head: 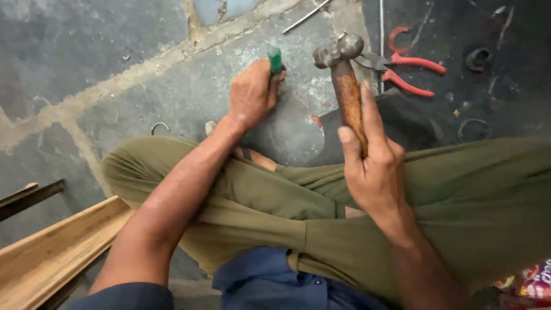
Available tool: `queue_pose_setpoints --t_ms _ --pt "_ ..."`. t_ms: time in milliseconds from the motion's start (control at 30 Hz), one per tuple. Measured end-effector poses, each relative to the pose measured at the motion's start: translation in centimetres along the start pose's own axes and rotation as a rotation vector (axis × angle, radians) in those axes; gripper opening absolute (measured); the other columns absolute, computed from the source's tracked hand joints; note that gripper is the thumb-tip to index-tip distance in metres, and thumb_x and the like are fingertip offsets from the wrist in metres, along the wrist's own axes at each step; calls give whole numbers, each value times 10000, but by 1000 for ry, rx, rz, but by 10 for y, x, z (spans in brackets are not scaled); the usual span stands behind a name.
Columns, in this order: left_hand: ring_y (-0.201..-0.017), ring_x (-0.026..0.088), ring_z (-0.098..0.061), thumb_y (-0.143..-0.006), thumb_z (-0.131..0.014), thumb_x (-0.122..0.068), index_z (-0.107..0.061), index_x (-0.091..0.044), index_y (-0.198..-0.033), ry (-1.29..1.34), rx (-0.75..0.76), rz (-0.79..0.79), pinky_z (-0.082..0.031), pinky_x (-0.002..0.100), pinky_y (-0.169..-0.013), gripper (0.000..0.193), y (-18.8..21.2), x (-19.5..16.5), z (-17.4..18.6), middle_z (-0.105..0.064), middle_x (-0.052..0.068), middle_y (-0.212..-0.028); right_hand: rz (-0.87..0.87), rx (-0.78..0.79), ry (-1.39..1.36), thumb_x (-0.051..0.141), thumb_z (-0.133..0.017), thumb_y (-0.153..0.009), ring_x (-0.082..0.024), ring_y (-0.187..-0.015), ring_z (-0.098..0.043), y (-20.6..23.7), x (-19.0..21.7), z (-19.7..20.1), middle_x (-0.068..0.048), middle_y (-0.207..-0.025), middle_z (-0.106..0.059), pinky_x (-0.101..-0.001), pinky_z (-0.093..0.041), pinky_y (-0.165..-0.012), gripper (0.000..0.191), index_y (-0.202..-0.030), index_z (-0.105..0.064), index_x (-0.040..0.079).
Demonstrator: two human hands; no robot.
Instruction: The person sits on the floor and uses pliers to strip insulation from a wire, then uses a hammer and chisel to work on a small metal component. The person continues to manipulate the wire and component with pliers and a hammer throughout the clip.
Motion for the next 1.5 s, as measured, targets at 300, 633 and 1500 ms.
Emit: queue_pose_setpoints --t_ms 300,633,1500 --pt "-874 367 -661 -949 -708 -108 -628 -79 -1115 42 -58 -40 -539 446 -728 186 -2 -3 11 -668 132 -983 97 -32 71 179 -548 -1164 -264 -970 -745 -9 42 18 -248 -1375 -602 -311 -591 -767 544 -1619 -285 43" --pt "-850 351 -672 -972 -747 -169 -634 -82 -1060 47 -18 9 -547 446 -708 167 -2 0 12 -655 129 -946 52 122 68 207 -576 -1177 -198 -896 -724 -49 38 -26 -270 -1105 -718 -323 -551 -721 550 -1652 -326 84" --pt "-818 388 -623 -1011 -689 -155 -589 -52 -1011 47 -43 1 -496 475 -702 143 -1 -2 6 -613 169 -898 -99 -14 9 237 -584 -1132 -327 -764 -747 -22 -14 -6 -252 -1000 -717 -400 -555 -703 561 -1627 -377 74"
Point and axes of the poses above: each hand's wrist, its own y-axis away from the middle knuckle, its own z-axis out of the back of the hand, x = y × z, the point moved 7 cm from there along -y, towards the middle knuckle
